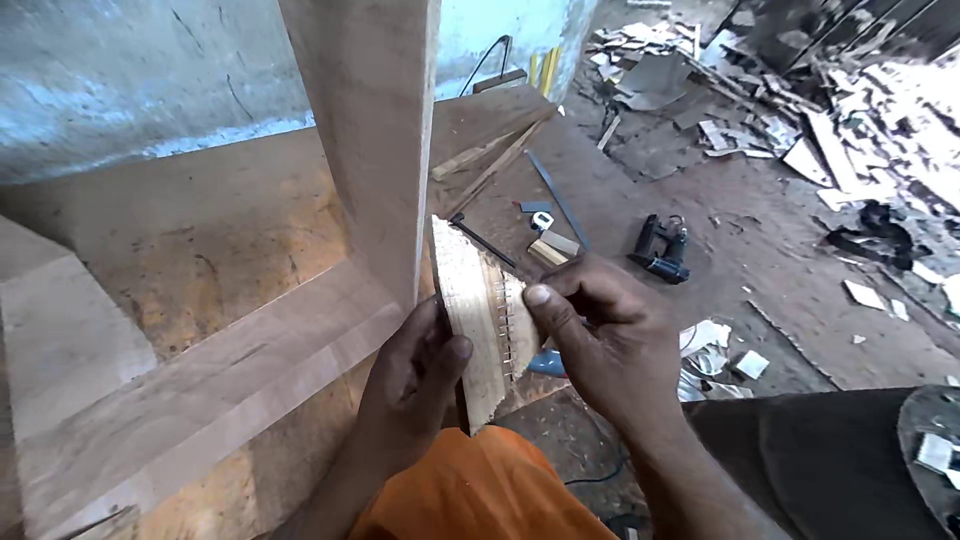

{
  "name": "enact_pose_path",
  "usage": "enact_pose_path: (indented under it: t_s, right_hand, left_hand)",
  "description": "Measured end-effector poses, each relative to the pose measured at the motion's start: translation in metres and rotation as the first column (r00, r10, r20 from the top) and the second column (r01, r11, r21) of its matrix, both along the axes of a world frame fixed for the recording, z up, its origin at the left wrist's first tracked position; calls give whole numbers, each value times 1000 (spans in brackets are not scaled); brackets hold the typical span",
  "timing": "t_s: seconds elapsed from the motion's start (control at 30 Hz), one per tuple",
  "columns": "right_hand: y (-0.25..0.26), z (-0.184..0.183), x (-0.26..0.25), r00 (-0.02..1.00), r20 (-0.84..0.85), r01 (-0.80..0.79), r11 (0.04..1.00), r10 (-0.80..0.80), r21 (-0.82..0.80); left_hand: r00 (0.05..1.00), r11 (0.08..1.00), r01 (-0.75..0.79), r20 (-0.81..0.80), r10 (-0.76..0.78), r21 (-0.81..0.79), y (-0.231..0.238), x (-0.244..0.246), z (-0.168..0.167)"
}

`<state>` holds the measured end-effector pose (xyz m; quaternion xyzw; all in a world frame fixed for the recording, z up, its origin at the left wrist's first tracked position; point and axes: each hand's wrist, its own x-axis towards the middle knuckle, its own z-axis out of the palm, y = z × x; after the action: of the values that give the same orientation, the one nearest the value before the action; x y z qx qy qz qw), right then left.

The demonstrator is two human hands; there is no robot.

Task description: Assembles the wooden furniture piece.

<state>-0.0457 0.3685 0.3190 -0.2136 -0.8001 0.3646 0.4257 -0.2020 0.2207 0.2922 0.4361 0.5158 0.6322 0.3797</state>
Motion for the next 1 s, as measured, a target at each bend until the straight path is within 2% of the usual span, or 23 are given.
enact_pose_path:
  t_s: [0.07,0.2,0.33,0.43,0.6,0.7,0.77,0.83,0.9,1.0]
  right_hand:
    - [5,-1,3,1000,24,-7,1000,7,-20]
    - [15,0,3,995,84,-35,987,49,-160]
    - [23,-3,-6,987,154,-55,998,53,11]
    - [28,-8,-18,997,69,-46,989,36,138]
    - [33,-9,-28,993,44,-105,991,109,-89]
    - [31,-8,-33,981,80,-179,983,176,32]
    - [32,-8,-38,967,165,-218,963,192,158]
    - [37,-9,-39,944,242,-276,940,226,200]
    - [40,-12,-38,920,227,-349,932,321,97]
    - [34,-16,-34,893,-32,-443,866,448,-233]
  left_hand:
    - [1000,1000,4,3,-4,-13,3,1,-2]
    - [999,999,25,-24,-26,-33,6,-1,-6]
    - [994,997,-13,-112,4,-74,9,1,-8]
    - [989,996,-20,-147,6,-89,9,2,-9]
    - [986,994,-48,-162,32,-100,4,-3,-9]
    - [978,990,-87,-199,64,-113,0,-5,-8]
    - [975,983,-122,-202,93,-136,-2,-3,-6]
    - [975,972,-158,-186,125,-175,-6,-1,-5]
    - [977,970,-149,-181,114,-194,-8,-1,-5]
    - [984,977,-102,-163,72,-189,-9,-1,-5]
